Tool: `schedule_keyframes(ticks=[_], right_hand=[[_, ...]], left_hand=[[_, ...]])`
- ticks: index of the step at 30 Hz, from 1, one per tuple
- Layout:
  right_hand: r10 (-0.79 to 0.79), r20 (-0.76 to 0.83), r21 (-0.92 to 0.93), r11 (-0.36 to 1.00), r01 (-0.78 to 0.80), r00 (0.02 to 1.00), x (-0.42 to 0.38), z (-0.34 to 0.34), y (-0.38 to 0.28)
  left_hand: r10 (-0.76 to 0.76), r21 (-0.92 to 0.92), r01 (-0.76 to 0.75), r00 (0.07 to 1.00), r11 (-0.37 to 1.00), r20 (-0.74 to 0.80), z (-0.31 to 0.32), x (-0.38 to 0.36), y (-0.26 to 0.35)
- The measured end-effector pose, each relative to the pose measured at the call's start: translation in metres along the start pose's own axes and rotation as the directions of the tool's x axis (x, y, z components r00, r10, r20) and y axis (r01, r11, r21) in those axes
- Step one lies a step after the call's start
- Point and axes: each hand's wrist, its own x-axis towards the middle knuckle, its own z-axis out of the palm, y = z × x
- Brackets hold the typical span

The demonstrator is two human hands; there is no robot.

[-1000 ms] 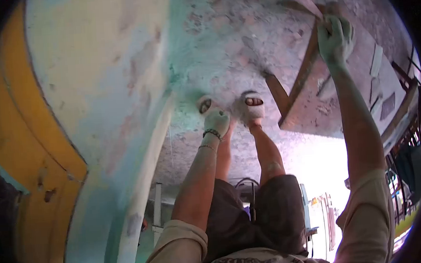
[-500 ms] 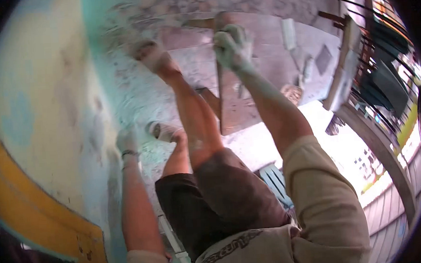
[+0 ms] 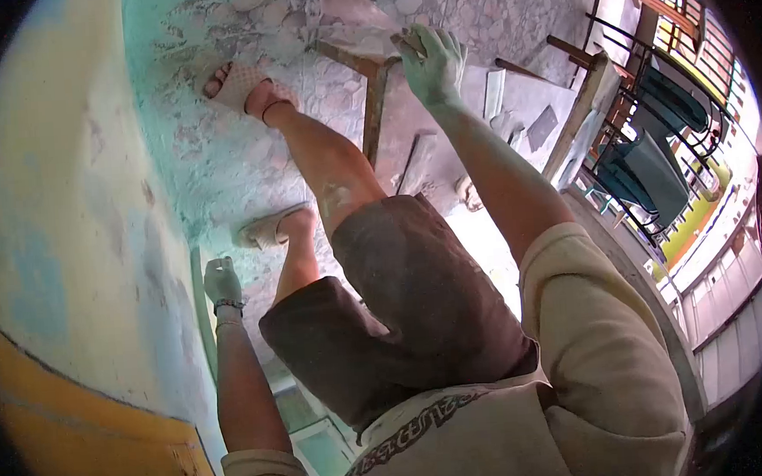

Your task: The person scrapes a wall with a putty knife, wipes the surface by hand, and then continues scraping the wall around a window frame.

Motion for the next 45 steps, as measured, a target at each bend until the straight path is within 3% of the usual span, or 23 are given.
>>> schedule_keyframes(ticks=[3,5,6,7,9,10,11,14,17,18,19,22,23,24,26,28,29,32,35,36,39,43,45], right_hand=[[0.028,-0.009,0.035,0.999,-0.028,1.000,0.009,0.017,0.020],[0.121,-0.058,0.080,0.990,-0.116,0.991,0.004,0.017,0.020],[0.265,-0.036,0.087,0.961,-0.261,0.964,-0.010,0.012,0.027],[0.411,-0.010,0.084,0.909,-0.409,0.912,-0.028,-0.002,0.025],[0.698,0.364,0.387,0.489,-0.782,0.617,-0.074,-0.045,-0.001],[0.674,0.446,0.160,0.587,-0.794,0.588,-0.097,-0.061,-0.007],[0.659,0.523,-0.070,0.664,-0.744,0.540,-0.121,-0.069,-0.005],[0.588,0.565,-0.104,0.747,-0.656,0.579,-0.163,-0.071,0.004],[0.615,0.497,-0.072,0.732,-0.678,0.612,-0.178,-0.062,0.018],[0.544,0.493,0.082,0.748,-0.659,0.679,-0.181,-0.066,0.026],[0.504,0.446,-0.169,0.859,-0.484,0.739,-0.195,-0.071,0.051],[0.700,0.318,-0.182,0.707,-0.683,0.640,-0.198,-0.103,0.096],[0.650,0.221,-0.195,0.760,-0.620,0.727,-0.194,-0.107,0.106],[0.670,0.174,-0.139,0.742,-0.656,0.721,-0.182,-0.103,0.111],[0.651,0.163,-0.244,0.754,-0.609,0.741,-0.119,-0.099,0.063],[0.543,0.072,-0.226,0.826,-0.517,0.836,-0.067,-0.076,0.029],[0.503,0.050,-0.119,0.861,-0.495,0.863,-0.042,-0.060,0.024],[0.184,-0.130,-0.024,0.982,-0.188,0.974,0.017,-0.011,0.012],[0.142,-0.033,-0.001,0.990,-0.143,0.989,0.019,0.030,0.027],[0.351,0.065,0.044,0.934,-0.354,0.934,0.010,0.027,0.014],[0.588,0.072,0.155,0.791,-0.592,0.805,0.012,0.029,0.011],[0.510,0.184,-0.069,0.859,-0.507,0.840,0.019,0.025,0.015],[0.494,0.205,-0.058,0.868,-0.493,0.845,0.020,0.028,0.021]], left_hand=[[0.153,0.131,-0.155,0.988,0.979,0.029,0.000,-0.032,0.076],[0.282,0.028,-0.286,0.954,0.958,0.104,0.021,-0.044,0.087],[0.239,-0.065,-0.233,0.962,0.970,0.134,0.024,-0.054,0.097],[0.197,-0.149,-0.172,0.964,0.974,0.176,0.026,-0.070,0.108],[0.193,-0.048,-0.188,0.959,0.981,0.208,0.029,-0.083,0.112],[0.194,-0.002,-0.198,0.957,0.980,0.214,0.028,-0.082,0.114],[0.193,-0.012,-0.195,0.961,0.981,0.199,0.026,-0.080,0.112],[0.149,0.037,-0.156,0.978,0.987,0.144,0.019,-0.064,0.096],[0.193,0.063,-0.200,0.976,0.978,0.105,-0.014,-0.051,0.103],[0.241,-0.033,-0.239,0.970,0.970,0.042,-0.009,-0.038,0.082],[0.212,-0.024,-0.212,0.976,0.977,0.042,-0.015,-0.032,0.077],[0.108,0.029,-0.111,0.990,0.993,0.085,-0.026,-0.034,0.075],[0.103,0.003,-0.103,0.991,0.995,0.084,-0.026,-0.035,0.075],[0.095,-0.022,-0.094,0.992,0.995,0.087,-0.024,-0.039,0.074],[0.071,-0.061,-0.066,0.993,0.996,0.096,-0.009,-0.044,0.057],[0.051,-0.095,-0.043,0.995,0.995,0.088,0.021,-0.035,0.023],[0.069,0.019,-0.071,0.993,0.997,0.092,0.010,-0.049,0.048],[0.148,-0.120,-0.147,0.989,0.982,0.006,0.015,-0.056,0.070],[0.231,-0.209,-0.245,0.969,0.947,-0.090,0.000,-0.058,0.113],[0.213,-0.267,-0.228,0.974,0.936,-0.083,0.001,-0.053,0.116],[0.151,-0.394,-0.178,0.983,0.902,-0.100,0.013,-0.015,0.113],[0.134,-0.430,-0.180,0.982,0.885,-0.136,0.013,0.051,0.113],[0.126,-0.482,-0.207,0.973,0.852,-0.195,0.012,0.079,0.116]])
